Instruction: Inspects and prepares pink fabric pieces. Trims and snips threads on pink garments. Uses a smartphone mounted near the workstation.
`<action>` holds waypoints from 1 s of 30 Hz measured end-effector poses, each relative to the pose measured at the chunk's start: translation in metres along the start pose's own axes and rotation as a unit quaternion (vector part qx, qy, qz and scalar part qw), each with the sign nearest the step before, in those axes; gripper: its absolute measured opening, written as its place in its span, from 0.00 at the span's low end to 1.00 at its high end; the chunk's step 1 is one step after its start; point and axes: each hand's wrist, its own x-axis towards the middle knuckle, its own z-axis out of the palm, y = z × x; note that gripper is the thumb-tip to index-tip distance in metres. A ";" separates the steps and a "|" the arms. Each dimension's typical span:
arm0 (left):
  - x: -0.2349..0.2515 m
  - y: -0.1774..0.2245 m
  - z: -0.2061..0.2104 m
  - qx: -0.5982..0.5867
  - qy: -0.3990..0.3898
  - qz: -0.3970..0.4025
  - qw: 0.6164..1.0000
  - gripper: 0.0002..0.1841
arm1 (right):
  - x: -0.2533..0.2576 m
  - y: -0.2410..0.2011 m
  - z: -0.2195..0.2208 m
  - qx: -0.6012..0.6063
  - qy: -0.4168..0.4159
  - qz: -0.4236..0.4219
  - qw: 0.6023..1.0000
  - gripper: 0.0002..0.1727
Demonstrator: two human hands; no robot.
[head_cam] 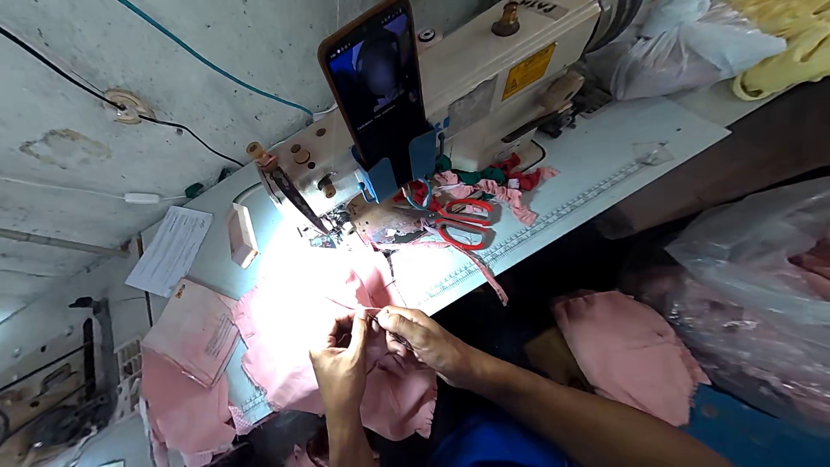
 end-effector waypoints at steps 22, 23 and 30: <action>0.000 -0.001 -0.001 0.033 -0.036 -0.023 0.999 0.05 | -0.001 0.001 -0.010 0.006 0.015 0.042 0.999 0.21; 0.000 -0.002 -0.001 0.027 -0.040 -0.021 0.999 0.05 | -0.001 0.001 -0.010 0.006 0.015 0.043 0.999 0.21; 0.001 -0.002 0.000 0.003 -0.050 -0.010 0.999 0.05 | 0.002 0.001 -0.014 -0.087 0.041 0.017 0.995 0.20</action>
